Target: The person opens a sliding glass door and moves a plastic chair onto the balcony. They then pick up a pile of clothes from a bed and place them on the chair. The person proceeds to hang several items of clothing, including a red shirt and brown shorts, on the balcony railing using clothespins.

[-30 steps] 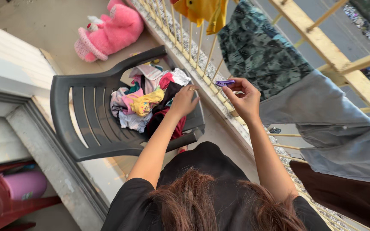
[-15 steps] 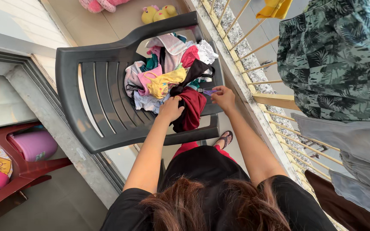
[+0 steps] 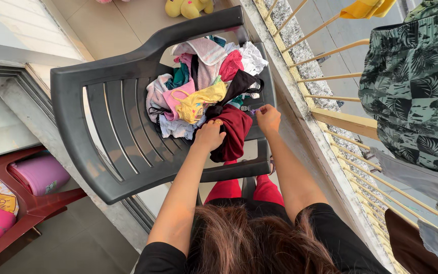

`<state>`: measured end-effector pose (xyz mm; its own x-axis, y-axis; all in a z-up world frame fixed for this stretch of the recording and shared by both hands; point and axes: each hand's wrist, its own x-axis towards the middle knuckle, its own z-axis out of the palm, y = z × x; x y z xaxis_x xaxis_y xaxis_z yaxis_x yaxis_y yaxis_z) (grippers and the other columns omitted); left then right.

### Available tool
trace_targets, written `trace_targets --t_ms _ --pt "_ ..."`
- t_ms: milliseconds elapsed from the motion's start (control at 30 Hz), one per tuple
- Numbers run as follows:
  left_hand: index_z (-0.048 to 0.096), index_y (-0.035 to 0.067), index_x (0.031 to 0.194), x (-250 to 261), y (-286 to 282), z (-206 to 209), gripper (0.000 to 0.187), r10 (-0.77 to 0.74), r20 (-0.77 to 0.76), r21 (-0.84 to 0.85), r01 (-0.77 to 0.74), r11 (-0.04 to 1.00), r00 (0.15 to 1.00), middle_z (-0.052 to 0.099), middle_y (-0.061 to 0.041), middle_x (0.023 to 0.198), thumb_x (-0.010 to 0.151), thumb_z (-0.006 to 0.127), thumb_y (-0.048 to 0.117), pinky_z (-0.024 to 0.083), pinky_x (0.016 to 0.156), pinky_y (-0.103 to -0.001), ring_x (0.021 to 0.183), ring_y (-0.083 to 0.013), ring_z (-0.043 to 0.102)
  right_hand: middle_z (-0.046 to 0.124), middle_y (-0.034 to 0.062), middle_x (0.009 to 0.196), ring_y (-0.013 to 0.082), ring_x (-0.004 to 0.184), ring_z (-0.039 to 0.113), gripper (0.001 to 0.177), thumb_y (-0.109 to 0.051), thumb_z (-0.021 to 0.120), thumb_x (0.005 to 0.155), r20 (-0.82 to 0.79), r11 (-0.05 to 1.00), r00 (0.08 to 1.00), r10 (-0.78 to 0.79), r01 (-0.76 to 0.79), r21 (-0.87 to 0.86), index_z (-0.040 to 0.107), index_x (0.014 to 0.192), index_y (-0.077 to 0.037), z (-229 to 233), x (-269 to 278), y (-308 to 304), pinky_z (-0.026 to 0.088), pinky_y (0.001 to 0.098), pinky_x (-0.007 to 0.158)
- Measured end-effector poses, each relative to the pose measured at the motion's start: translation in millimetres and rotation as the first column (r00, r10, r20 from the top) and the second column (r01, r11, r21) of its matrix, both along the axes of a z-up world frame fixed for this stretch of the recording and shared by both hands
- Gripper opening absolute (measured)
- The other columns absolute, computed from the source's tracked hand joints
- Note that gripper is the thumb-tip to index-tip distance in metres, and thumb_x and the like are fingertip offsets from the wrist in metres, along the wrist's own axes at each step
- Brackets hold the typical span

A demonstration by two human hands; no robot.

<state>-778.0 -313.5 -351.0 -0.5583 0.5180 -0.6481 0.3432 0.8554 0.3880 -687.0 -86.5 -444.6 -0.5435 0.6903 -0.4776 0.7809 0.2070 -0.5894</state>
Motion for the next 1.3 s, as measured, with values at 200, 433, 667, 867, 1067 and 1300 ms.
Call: trace_targets --t_ms 200,433,667,867,1067,1300 --pt "0.052 0.014 0.137 10 -7 -6 0.051 -0.005 0.058 -0.076 0.009 0.997 0.998 0.06 -0.011 0.131 0.093 0.068 0.035 0.052 0.096 -0.052 0.12 -0.0347 0.06 0.076 0.0089 0.083 0.0204 0.074 0.073 0.013 -0.018 0.078 0.086 -0.01 0.999 1.0 0.018 -0.017 0.031 0.075 0.09 -0.006 -7 -3 1 0.057 0.0361 0.073" --pt "0.055 0.015 0.134 5 1 -6 0.048 0.013 0.028 -0.021 -0.013 1.0 1.0 0.06 -0.011 0.131 0.092 0.068 0.036 0.052 0.096 -0.051 0.12 -0.0349 0.06 0.077 0.0061 0.086 0.0163 0.071 0.075 0.014 -0.015 0.074 0.087 0.003 0.99 0.999 -0.038 0.038 -0.138 0.074 0.098 -0.005 7 10 12 0.058 0.0327 0.072" --pt "0.056 0.015 0.133 9 20 -4 0.047 0.016 0.062 0.0 -0.016 1.0 0.998 0.06 -0.013 0.133 0.092 0.067 0.035 0.051 0.097 -0.049 0.122 -0.0343 0.06 0.076 0.0054 0.086 0.0144 0.073 0.076 0.014 -0.013 0.072 0.088 0.024 0.971 0.995 -0.092 0.095 -0.218 0.075 0.1 -0.006 23 53 27 0.059 0.0302 0.065" --pt "0.06 0.01 0.127 28 48 10 0.04 -0.022 0.049 0.253 0.009 0.967 0.999 0.066 -0.016 0.125 0.093 0.067 0.03 0.051 0.097 -0.043 0.117 -0.0331 0.064 0.076 0.0062 0.086 0.013 0.074 0.076 0.016 -0.012 0.069 0.09 -0.242 0.945 0.944 -0.224 0.148 -0.293 0.074 0.103 -0.005 71 92 40 0.059 0.027 0.06" --pt "0.066 0.01 0.121 51 125 67 0.03 -0.098 0.023 0.501 0.074 0.862 0.995 0.07 -0.014 0.118 0.094 0.065 0.024 0.052 0.094 -0.042 0.112 -0.0321 0.067 0.076 0.0052 0.09 0.012 0.078 0.074 0.018 -0.014 0.068 0.094 -0.369 0.963 0.894 -0.255 0.198 -0.185 0.073 0.108 -0.005 183 130 72 0.056 0.028 0.064" --pt "0.07 0.006 0.11 94 250 207 0.016 -0.086 -0.281 0.865 0.291 0.408 0.956 0.059 -0.014 0.135 0.099 0.062 0.013 0.051 0.097 -0.044 0.12 -0.0372 0.062 0.073 0.0092 0.099 0.0167 0.081 0.071 0.013 -0.002 0.072 0.094 -0.629 0.793 0.774 0.073 0.337 0.507 0.072 0.107 -0.002 360 203 106 0.057 0.0294 0.072"
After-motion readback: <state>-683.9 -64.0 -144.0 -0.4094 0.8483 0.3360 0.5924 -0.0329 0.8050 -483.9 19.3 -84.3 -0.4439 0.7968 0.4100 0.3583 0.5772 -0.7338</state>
